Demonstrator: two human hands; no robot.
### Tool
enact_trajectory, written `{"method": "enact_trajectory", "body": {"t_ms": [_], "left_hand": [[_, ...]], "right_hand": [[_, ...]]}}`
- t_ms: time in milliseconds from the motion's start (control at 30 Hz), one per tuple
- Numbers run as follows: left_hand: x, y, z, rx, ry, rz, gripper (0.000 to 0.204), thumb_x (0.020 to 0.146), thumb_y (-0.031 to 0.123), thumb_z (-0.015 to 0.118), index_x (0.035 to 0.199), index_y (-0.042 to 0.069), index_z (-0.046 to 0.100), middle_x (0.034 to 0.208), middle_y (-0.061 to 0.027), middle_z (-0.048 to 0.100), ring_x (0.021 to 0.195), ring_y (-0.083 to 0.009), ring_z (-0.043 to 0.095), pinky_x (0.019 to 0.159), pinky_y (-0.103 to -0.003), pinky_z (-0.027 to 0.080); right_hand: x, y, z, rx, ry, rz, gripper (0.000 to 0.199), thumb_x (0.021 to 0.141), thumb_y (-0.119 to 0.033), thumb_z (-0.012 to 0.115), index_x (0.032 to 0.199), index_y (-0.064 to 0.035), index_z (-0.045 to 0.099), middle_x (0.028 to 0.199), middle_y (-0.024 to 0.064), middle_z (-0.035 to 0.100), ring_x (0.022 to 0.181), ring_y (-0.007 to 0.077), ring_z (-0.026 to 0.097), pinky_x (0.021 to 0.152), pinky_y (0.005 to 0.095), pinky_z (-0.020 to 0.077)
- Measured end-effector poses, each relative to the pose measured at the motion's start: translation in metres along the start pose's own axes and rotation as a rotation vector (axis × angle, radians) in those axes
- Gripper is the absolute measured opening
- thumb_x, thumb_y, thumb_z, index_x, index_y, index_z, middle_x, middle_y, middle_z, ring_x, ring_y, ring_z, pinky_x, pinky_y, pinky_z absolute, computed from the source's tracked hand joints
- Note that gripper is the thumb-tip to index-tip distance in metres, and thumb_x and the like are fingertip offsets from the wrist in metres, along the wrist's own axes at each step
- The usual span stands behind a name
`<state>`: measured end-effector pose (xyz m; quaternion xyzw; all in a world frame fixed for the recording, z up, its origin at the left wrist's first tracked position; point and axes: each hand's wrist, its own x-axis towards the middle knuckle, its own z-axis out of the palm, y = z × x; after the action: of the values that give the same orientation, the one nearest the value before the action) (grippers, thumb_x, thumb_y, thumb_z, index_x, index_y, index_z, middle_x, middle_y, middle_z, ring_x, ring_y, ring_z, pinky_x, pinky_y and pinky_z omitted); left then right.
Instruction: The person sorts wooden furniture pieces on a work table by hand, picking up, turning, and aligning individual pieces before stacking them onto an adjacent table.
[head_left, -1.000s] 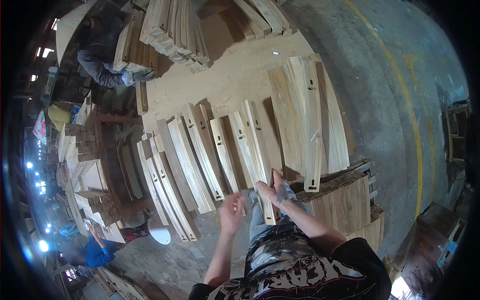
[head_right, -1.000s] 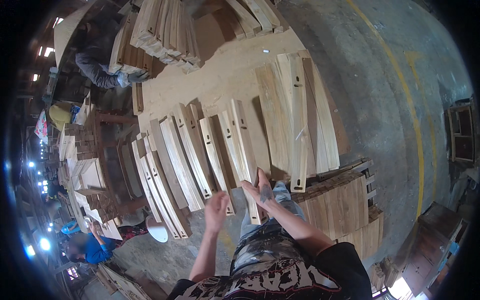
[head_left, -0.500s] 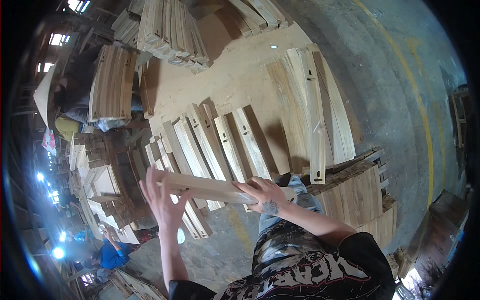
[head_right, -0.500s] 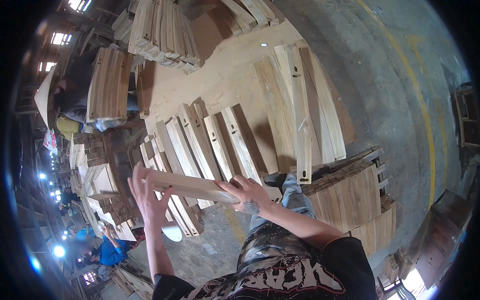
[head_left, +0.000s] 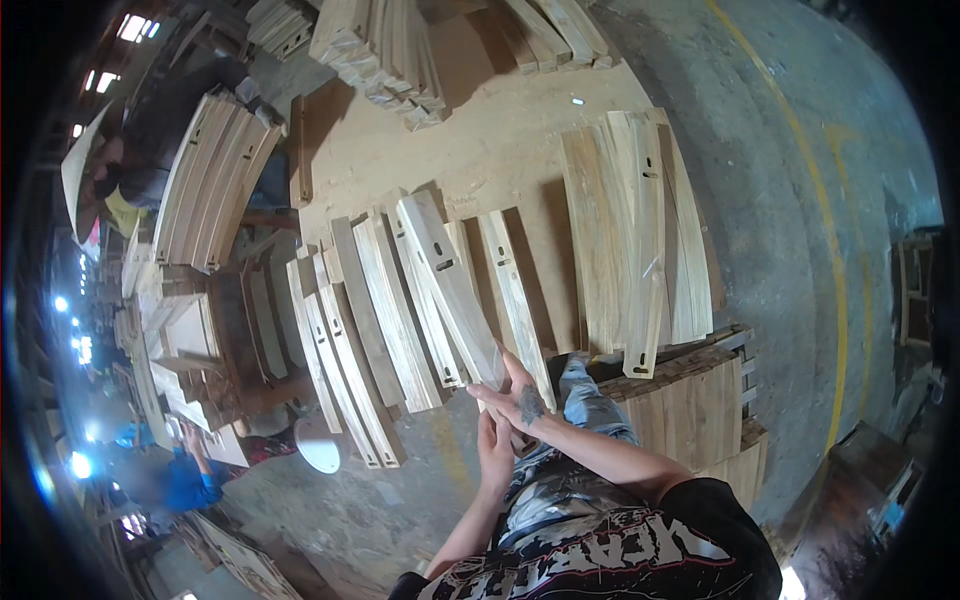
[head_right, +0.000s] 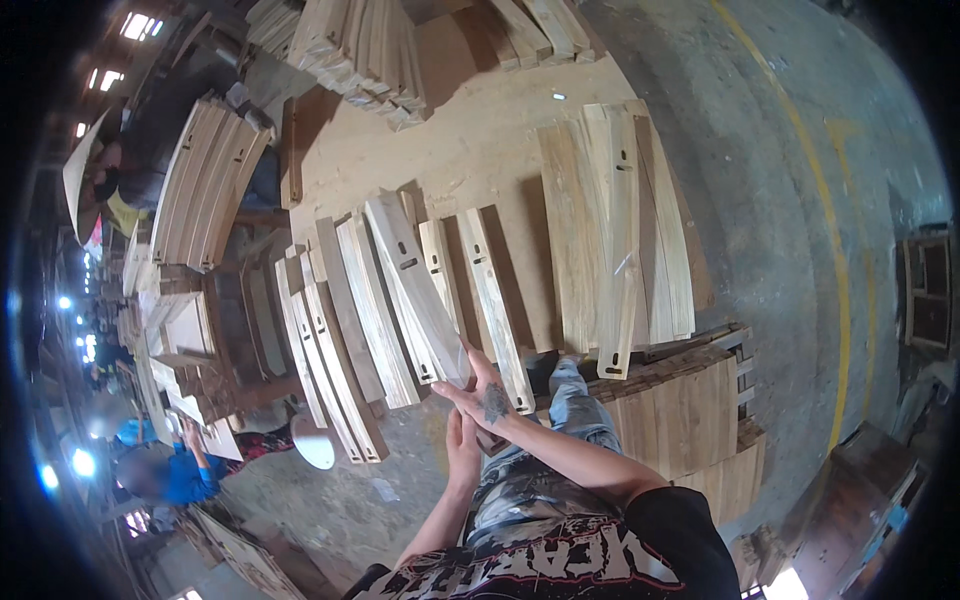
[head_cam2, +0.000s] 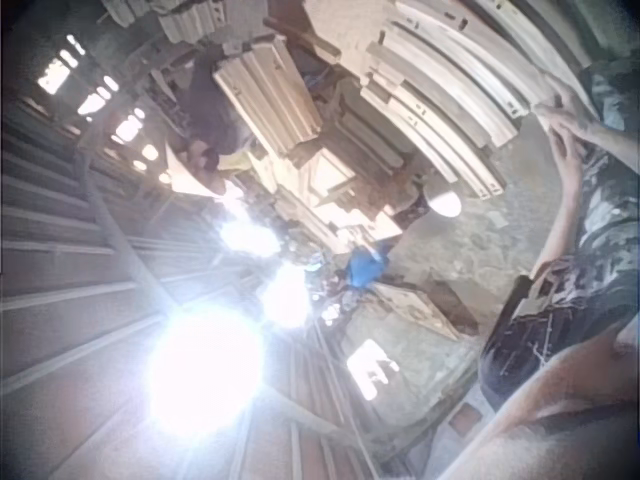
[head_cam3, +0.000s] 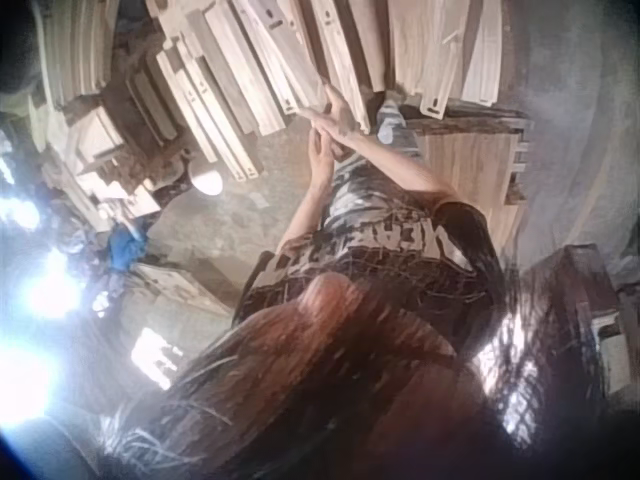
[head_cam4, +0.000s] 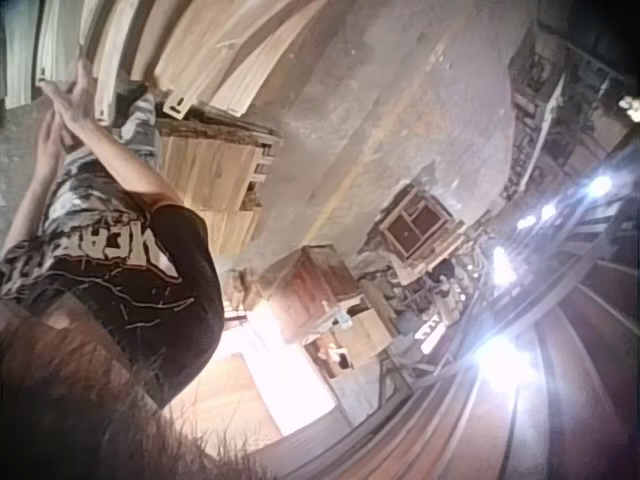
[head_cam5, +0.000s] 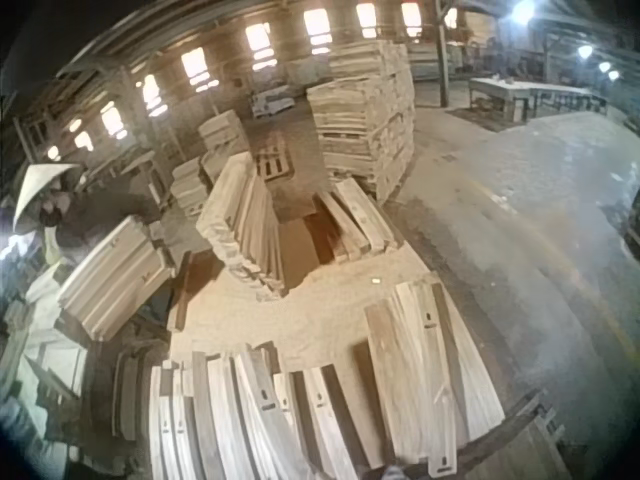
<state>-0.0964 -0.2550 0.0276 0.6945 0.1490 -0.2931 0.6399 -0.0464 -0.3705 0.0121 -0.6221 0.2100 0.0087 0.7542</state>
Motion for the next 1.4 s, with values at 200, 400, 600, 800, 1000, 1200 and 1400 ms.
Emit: {"method": "enact_trajectory", "body": {"t_ms": [200,400,600,800,1000,1200,1400], "left_hand": [[0.021,-0.019,-0.004,-0.155,0.124,-0.002,0.038,0.104,0.029,0.043,0.125,-0.002,0.051,0.11,-0.0079,0.06,0.096,-0.0118,0.055,0.081,-0.027,0.045],[0.027,-0.003,0.011,-0.165,0.069,-0.044,0.041,0.105,0.034,0.04,0.112,-0.001,0.06,0.091,-0.0029,0.063,0.079,-0.0092,0.055,0.069,-0.024,0.044],[0.05,-0.017,0.041,-0.049,-0.048,-0.072,0.042,0.103,0.037,0.045,0.107,0.0,0.062,0.077,0.0006,0.057,0.065,-0.0066,0.048,0.055,-0.023,0.039],[0.108,-0.003,0.071,0.216,-0.219,-0.227,0.053,0.1,0.047,0.046,0.101,-0.003,0.063,0.074,-0.0036,0.064,0.067,-0.0197,0.062,0.066,-0.036,0.051],[0.129,0.015,0.045,1.177,-0.067,0.314,0.057,0.09,0.059,0.053,0.088,0.004,0.068,0.072,-0.0171,0.068,0.071,-0.0363,0.068,0.062,-0.046,0.052],[0.171,0.038,-0.043,1.213,0.531,0.481,0.045,0.087,0.035,0.065,0.112,-0.001,0.054,0.099,-0.0201,0.06,0.092,-0.0372,0.062,0.075,-0.047,0.051],[0.19,0.04,-0.049,1.19,0.488,0.257,0.062,0.081,0.03,0.069,0.127,-0.004,0.046,0.098,-0.0206,0.065,0.085,-0.0383,0.066,0.075,-0.047,0.052]], "right_hand": [[-0.006,0.003,0.002,0.014,0.035,0.086,0.071,0.09,-0.026,0.065,0.15,-0.0082,0.031,0.115,0.0124,0.054,0.082,0.0113,0.052,0.07,0.0254,0.0457],[-0.005,0.027,-0.006,-0.054,0.162,-0.094,0.064,0.093,-0.025,0.061,0.149,-0.0083,0.035,0.126,0.0165,0.054,0.107,0.0204,0.056,0.09,0.0313,0.0452],[-0.006,0.047,-0.046,0.056,0.257,-0.074,0.053,0.098,-0.018,0.053,0.145,-0.0018,0.037,0.139,0.0109,0.048,0.122,0.018,0.05,0.104,0.0294,0.0374],[-0.053,0.079,-0.089,0.007,0.296,0.089,0.056,0.098,-0.031,0.055,0.144,-0.0045,0.036,0.131,0.011,0.053,0.122,0.0201,0.05,0.101,0.0331,0.0428],[-0.062,0.127,-0.117,0.413,0.264,0.618,0.048,0.094,-0.032,0.063,0.133,-0.0118,0.045,0.114,0.0089,0.062,0.094,0.0225,0.066,0.076,0.0348,0.0548],[-0.059,0.145,-0.122,0.543,0.312,0.592,0.051,0.092,-0.029,0.067,0.135,-0.0111,0.047,0.099,0.0083,0.066,0.081,0.0187,0.066,0.066,0.0322,0.0533],[-0.064,0.153,-0.118,0.4,0.378,0.666,0.052,0.091,-0.035,0.067,0.134,-0.0117,0.048,0.106,0.0075,0.065,0.083,0.0186,0.066,0.067,0.0323,0.053]]}}
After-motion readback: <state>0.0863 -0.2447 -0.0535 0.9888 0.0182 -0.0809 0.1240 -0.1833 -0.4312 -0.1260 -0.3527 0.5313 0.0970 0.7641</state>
